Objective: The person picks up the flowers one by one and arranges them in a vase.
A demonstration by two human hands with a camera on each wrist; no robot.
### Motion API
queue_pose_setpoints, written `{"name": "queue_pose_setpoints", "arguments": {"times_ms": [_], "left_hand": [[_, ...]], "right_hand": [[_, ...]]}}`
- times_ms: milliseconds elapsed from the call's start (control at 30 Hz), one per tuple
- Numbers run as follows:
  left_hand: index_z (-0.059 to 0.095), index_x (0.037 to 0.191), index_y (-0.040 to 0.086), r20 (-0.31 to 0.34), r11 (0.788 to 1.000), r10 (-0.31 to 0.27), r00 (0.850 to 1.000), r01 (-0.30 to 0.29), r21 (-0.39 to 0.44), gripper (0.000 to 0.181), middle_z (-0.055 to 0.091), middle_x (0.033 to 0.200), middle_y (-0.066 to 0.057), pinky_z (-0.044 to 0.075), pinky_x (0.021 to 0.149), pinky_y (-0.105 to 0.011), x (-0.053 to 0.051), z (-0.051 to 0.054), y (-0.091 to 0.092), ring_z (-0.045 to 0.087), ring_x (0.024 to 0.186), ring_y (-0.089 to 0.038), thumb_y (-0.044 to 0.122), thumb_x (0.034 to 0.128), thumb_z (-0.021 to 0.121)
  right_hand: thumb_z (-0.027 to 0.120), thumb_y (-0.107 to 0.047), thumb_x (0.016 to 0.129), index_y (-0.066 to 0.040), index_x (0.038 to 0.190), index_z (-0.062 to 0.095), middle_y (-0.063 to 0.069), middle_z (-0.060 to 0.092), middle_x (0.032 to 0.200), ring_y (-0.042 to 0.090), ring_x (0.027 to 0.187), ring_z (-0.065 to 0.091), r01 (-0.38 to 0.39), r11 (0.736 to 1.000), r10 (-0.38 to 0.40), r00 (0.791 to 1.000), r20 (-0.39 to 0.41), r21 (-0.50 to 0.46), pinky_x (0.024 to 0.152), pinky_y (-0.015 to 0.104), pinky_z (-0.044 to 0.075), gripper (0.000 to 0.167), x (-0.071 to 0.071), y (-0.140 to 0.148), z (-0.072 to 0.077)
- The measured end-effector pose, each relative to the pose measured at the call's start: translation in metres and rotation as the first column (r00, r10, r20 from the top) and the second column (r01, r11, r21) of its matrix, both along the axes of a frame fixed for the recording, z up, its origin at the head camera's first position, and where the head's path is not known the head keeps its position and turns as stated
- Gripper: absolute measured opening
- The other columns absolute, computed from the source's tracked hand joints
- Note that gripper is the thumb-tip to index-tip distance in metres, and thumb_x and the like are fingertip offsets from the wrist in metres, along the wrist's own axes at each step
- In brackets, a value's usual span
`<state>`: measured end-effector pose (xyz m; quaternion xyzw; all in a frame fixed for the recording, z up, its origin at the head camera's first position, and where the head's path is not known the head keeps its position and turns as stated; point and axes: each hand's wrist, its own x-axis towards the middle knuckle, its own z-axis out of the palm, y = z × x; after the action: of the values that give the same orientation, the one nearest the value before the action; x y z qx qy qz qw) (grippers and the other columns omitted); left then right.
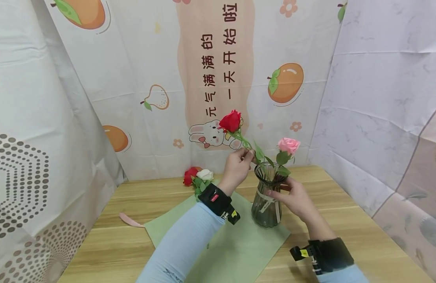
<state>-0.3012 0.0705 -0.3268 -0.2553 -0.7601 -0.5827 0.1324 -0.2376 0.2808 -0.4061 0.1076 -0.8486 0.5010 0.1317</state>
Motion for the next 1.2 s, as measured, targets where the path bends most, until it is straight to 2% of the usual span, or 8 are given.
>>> {"name": "queue_pose_setpoints", "arguments": {"times_ms": [167,367,533,833,1100,1200], "left_hand": [[0.074,0.090,0.007,-0.033,0.999,0.018,0.999,-0.019,-0.033,0.026,0.067,0.078,-0.002,0.044,0.058,-0.024,0.000,0.001,0.000,0.057,0.067,-0.012,0.023,0.1043,0.060],[0.079,0.097,0.008,-0.046,0.994,0.034,0.998,-0.039,-0.105,0.018,0.066,0.076,0.004,0.044,0.061,-0.023,0.000,0.000,0.001,0.057,0.069,-0.008,0.021,0.0995,0.067],[0.080,0.093,0.009,-0.052,0.983,0.028,0.998,-0.037,-0.182,0.016,0.067,0.072,0.006,0.043,0.055,-0.024,0.001,-0.002,0.004,0.055,0.063,-0.009,0.022,0.0970,0.071],[0.082,0.090,0.010,-0.034,0.937,0.044,0.998,-0.053,-0.344,0.016,0.071,0.074,0.008,0.041,0.053,-0.022,0.006,-0.003,0.012,0.055,0.062,-0.006,0.022,0.0953,0.072],[0.084,0.087,0.016,-0.098,0.876,0.070,0.993,-0.108,-0.470,0.016,0.063,0.061,0.015,0.035,0.048,-0.022,0.010,-0.002,0.018,0.048,0.055,-0.005,0.027,0.0938,0.075],[0.084,0.087,0.017,-0.104,0.864,0.084,0.991,-0.124,-0.489,0.014,0.064,0.062,0.017,0.037,0.049,-0.021,0.011,-0.002,0.019,0.049,0.056,-0.004,0.028,0.0926,0.076]], "right_hand": [[0.082,-0.034,0.087,-0.005,0.142,0.052,0.023,0.059,0.136,0.047,0.122,0.057,-0.002,1.000,0.002,1.000,0.001,0.002,0.089,0.057,0.053,0.068,0.000,0.000,0.000],[0.082,-0.034,0.088,-0.005,0.142,0.052,0.023,0.058,0.136,0.047,0.122,0.056,-0.006,1.000,0.006,1.000,0.004,-0.002,0.089,0.057,0.053,0.068,0.000,0.001,0.001],[0.082,-0.033,0.088,-0.005,0.143,0.052,0.023,0.059,0.136,0.047,0.123,0.056,-0.008,1.000,0.008,1.000,0.007,-0.004,0.089,0.057,0.053,0.068,0.000,0.001,0.000],[0.081,-0.034,0.089,-0.006,0.144,0.051,0.023,0.058,0.137,0.047,0.124,0.055,-0.006,1.000,0.006,1.000,0.018,-0.002,0.089,0.056,0.054,0.069,0.001,0.001,0.001],[0.082,-0.034,0.088,-0.006,0.144,0.051,0.023,0.059,0.136,0.047,0.123,0.056,-0.003,1.000,0.003,1.000,0.015,0.002,0.089,0.056,0.054,0.069,0.002,0.001,0.001],[0.081,-0.035,0.089,-0.007,0.144,0.052,0.022,0.059,0.136,0.047,0.123,0.056,-0.003,1.000,0.003,1.000,0.011,0.007,0.089,0.057,0.054,0.069,0.001,0.001,0.001]]}}
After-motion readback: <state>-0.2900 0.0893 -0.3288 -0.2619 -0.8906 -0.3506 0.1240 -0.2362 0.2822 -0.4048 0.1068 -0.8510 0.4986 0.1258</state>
